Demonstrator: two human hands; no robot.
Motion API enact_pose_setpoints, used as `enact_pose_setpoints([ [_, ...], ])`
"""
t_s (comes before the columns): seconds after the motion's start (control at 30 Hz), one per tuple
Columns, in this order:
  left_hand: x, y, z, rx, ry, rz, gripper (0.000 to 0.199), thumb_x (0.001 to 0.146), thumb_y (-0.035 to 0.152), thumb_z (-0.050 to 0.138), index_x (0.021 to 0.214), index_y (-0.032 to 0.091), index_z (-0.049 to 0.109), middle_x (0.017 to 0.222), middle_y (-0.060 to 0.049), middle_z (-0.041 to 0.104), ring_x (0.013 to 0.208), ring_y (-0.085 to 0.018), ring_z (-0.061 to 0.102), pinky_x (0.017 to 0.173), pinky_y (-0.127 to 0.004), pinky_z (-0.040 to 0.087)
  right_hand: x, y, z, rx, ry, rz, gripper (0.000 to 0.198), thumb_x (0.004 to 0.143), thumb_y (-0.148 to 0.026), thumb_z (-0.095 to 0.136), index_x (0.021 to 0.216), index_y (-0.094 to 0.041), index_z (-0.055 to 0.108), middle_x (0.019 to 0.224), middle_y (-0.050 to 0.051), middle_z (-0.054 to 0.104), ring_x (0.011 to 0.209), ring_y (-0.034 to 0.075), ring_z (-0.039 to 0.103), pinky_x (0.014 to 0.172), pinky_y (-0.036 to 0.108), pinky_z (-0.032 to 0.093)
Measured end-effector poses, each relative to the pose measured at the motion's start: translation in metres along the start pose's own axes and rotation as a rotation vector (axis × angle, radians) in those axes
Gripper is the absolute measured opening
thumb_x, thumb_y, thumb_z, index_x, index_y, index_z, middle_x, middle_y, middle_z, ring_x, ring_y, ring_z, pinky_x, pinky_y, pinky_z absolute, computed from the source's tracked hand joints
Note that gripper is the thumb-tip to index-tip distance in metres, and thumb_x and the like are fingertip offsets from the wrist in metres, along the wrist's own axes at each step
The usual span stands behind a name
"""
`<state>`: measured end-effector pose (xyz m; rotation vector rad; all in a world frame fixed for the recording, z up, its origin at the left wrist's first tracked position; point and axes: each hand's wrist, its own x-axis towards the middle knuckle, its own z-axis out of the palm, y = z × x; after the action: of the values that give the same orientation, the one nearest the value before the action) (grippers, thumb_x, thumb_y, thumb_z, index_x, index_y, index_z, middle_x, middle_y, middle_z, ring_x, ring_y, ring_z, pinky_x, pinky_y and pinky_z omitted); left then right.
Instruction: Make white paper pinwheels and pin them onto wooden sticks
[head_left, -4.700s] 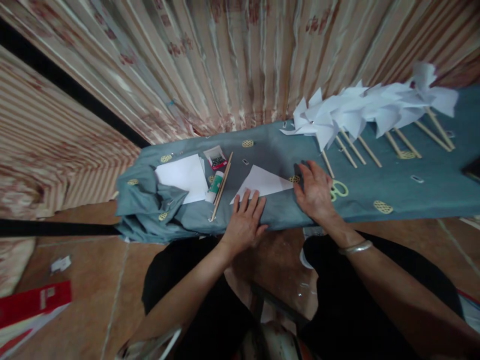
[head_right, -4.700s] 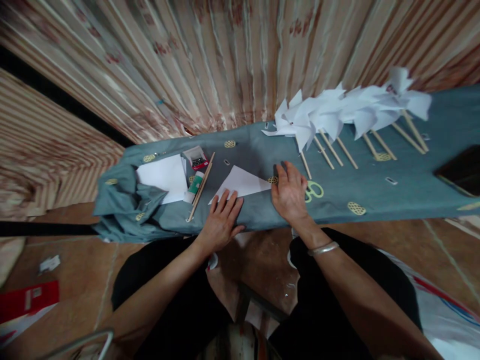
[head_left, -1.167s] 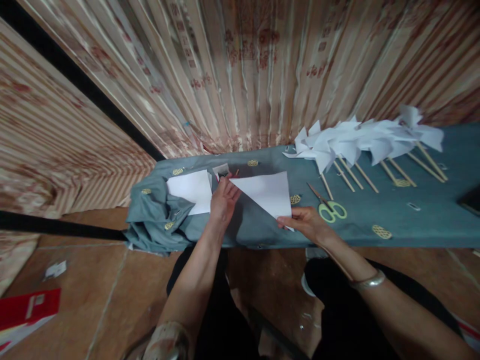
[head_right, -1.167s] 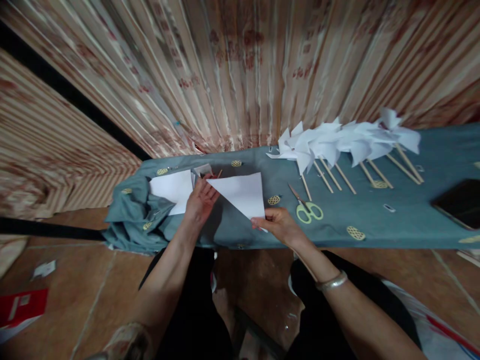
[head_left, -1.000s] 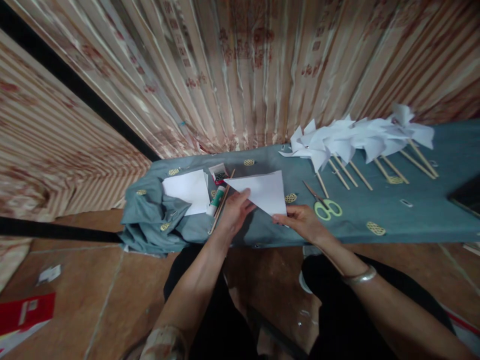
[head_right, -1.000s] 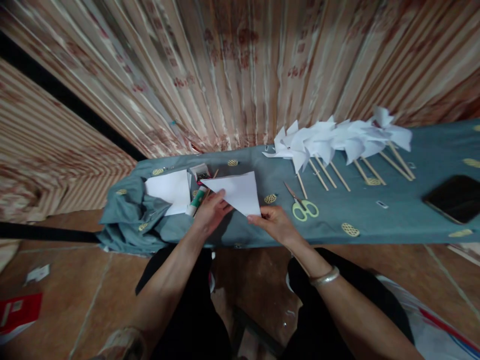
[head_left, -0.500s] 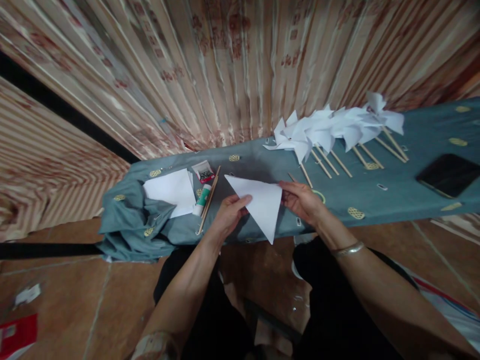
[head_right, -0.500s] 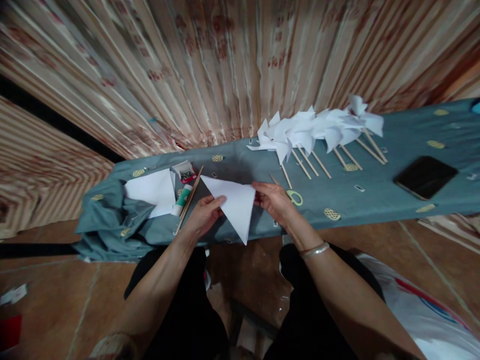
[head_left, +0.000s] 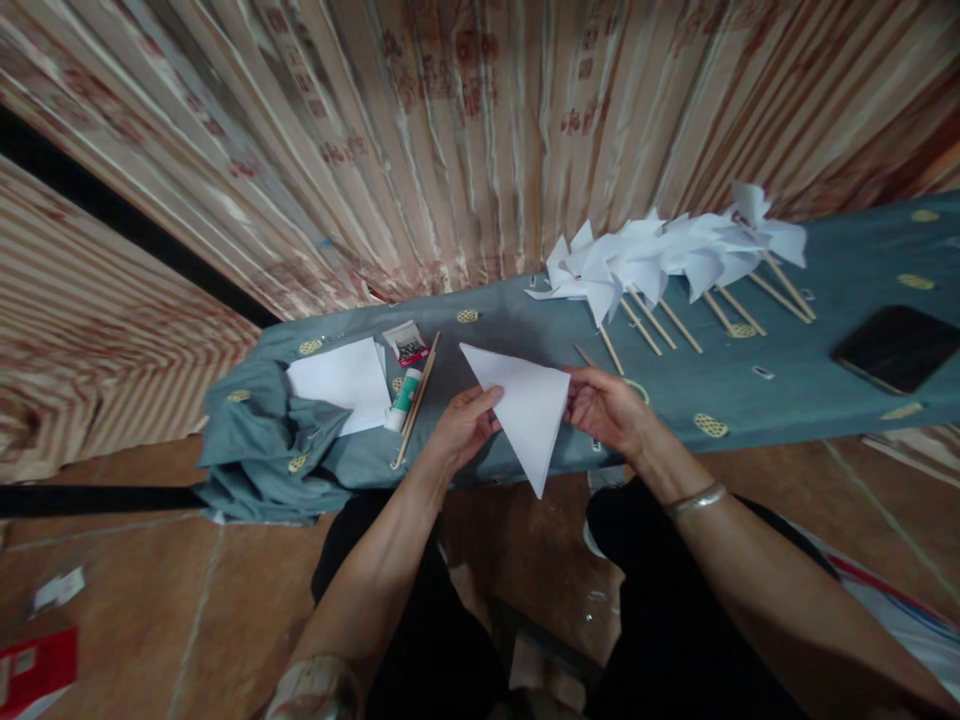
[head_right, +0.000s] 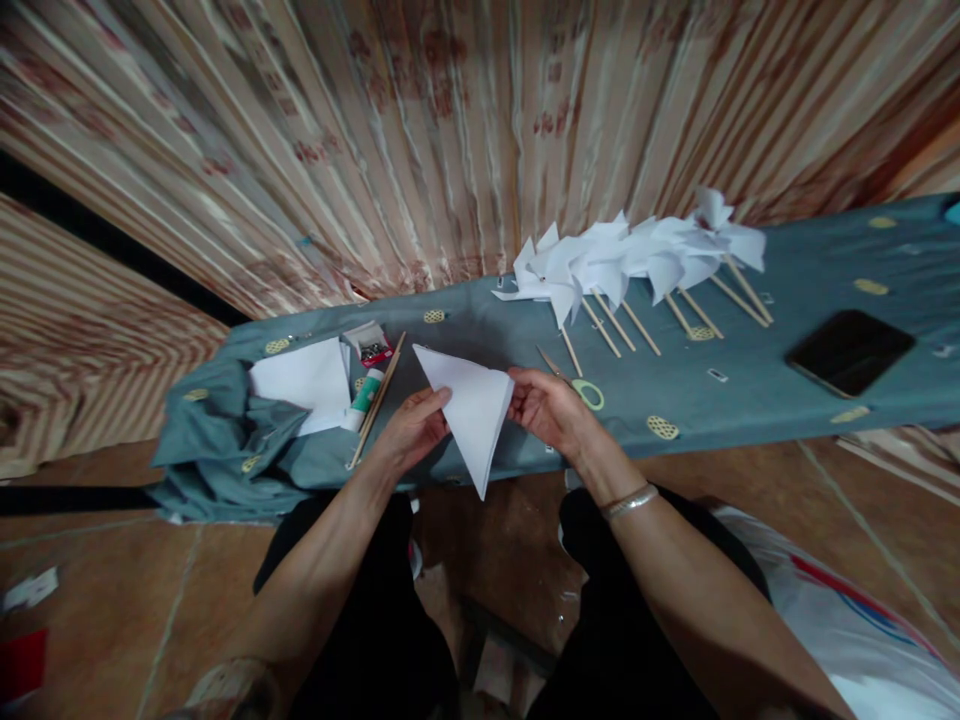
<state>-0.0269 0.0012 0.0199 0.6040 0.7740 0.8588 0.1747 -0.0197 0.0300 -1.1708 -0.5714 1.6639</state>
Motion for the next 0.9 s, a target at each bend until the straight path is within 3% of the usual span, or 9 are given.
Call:
enact_pose_setpoints([
  [0.2,0.005,-0.006,0.001,0.000,0.010,0.036,0.042,0.058,0.038,0.091,0.088,0.013,0.074,0.095,-0.011,0.078,0.104,-0.029,0.071,0.099,-0.042,0.053,-0.002,0.012,0.015,-0.171,-0.031,-0.145,0.029,0.052,-0.042,0.084,0.065,-0.023,0.067,0.068,0.002,0.075,0.077,0.024,0.071,0.073,0.034,0.055],
  [0.3,0.010,-0.011,-0.001,0.106,0.035,0.093,0.052,0.063,0.046,0.087,0.100,0.013,0.072,0.105,-0.014,0.076,0.108,-0.031,0.070,0.100,-0.044,0.052,0.000,0.018,0.017,-0.303,-0.019,-0.233,0.031,0.051,-0.046,0.084,0.065,-0.023,0.069,0.067,0.001,0.074,0.076,0.025,0.070,0.075,0.036,0.054],
  [0.37,0.012,-0.012,-0.004,0.283,0.104,0.234,0.065,0.069,0.045,0.083,0.123,0.015,0.063,0.124,-0.015,0.070,0.117,-0.032,0.065,0.103,-0.045,0.050,0.002,0.020,0.014,-0.414,0.032,-0.315,0.030,0.055,-0.048,0.082,0.066,-0.023,0.069,0.070,0.003,0.075,0.074,0.026,0.069,0.073,0.037,0.054],
  [0.47,0.012,-0.009,-0.008,0.782,0.240,0.598,0.092,0.074,0.034,0.080,0.152,0.023,0.032,0.160,-0.016,0.037,0.143,-0.034,0.042,0.115,-0.049,0.039,0.002,0.020,0.007,-0.702,0.187,-0.472,0.023,0.068,-0.042,0.073,0.082,-0.023,0.074,0.078,0.005,0.077,0.074,0.027,0.070,0.073,0.039,0.054],
  [0.53,0.008,-0.008,-0.008,1.186,0.239,0.846,0.090,0.079,0.024,0.074,0.155,0.022,0.025,0.167,-0.017,0.019,0.153,-0.034,0.021,0.122,-0.052,0.027,-0.001,0.020,0.006,-0.935,0.291,-0.540,0.032,0.076,-0.033,0.065,0.105,-0.022,0.073,0.084,0.007,0.078,0.078,0.029,0.071,0.075,0.039,0.054],
  [0.57,0.005,-0.009,-0.007,1.363,0.200,0.957,0.082,0.083,0.019,0.068,0.155,0.021,0.028,0.167,-0.017,0.018,0.155,-0.033,0.015,0.123,-0.054,0.021,-0.003,0.020,0.007,-1.041,0.322,-0.557,0.040,0.078,-0.030,0.061,0.117,-0.021,0.069,0.087,0.008,0.078,0.079,0.030,0.072,0.076,0.040,0.054],
  [0.7,-0.006,-0.019,0.001,1.805,0.039,1.218,0.061,0.091,0.005,0.046,0.148,0.026,0.042,0.160,-0.012,0.038,0.155,-0.026,0.019,0.124,-0.054,0.016,-0.009,0.021,0.017,-1.280,0.339,-0.586,0.063,0.082,-0.022,0.052,0.144,-0.012,0.047,0.095,0.012,0.077,0.082,0.032,0.073,0.077,0.040,0.055],
  [0.8,-0.011,-0.023,0.003,1.914,0.007,1.243,0.048,0.093,0.006,0.045,0.136,0.023,0.055,0.145,-0.011,0.057,0.151,-0.024,0.030,0.125,-0.055,0.008,-0.009,0.024,0.022,-1.346,0.338,-0.545,0.066,0.085,-0.024,0.051,0.149,-0.008,0.039,0.095,0.013,0.077,0.080,0.032,0.073,0.076,0.042,0.056],
  [0.9,-0.013,-0.017,0.000,1.899,0.065,1.263,0.031,0.093,0.010,0.050,0.117,0.024,0.066,0.136,-0.008,0.064,0.148,-0.024,0.036,0.125,-0.057,0.004,-0.005,0.027,0.018,-1.355,0.322,-0.495,0.071,0.089,-0.031,0.053,0.152,-0.008,0.031,0.096,0.013,0.077,0.081,0.033,0.073,0.077,0.043,0.056],
])
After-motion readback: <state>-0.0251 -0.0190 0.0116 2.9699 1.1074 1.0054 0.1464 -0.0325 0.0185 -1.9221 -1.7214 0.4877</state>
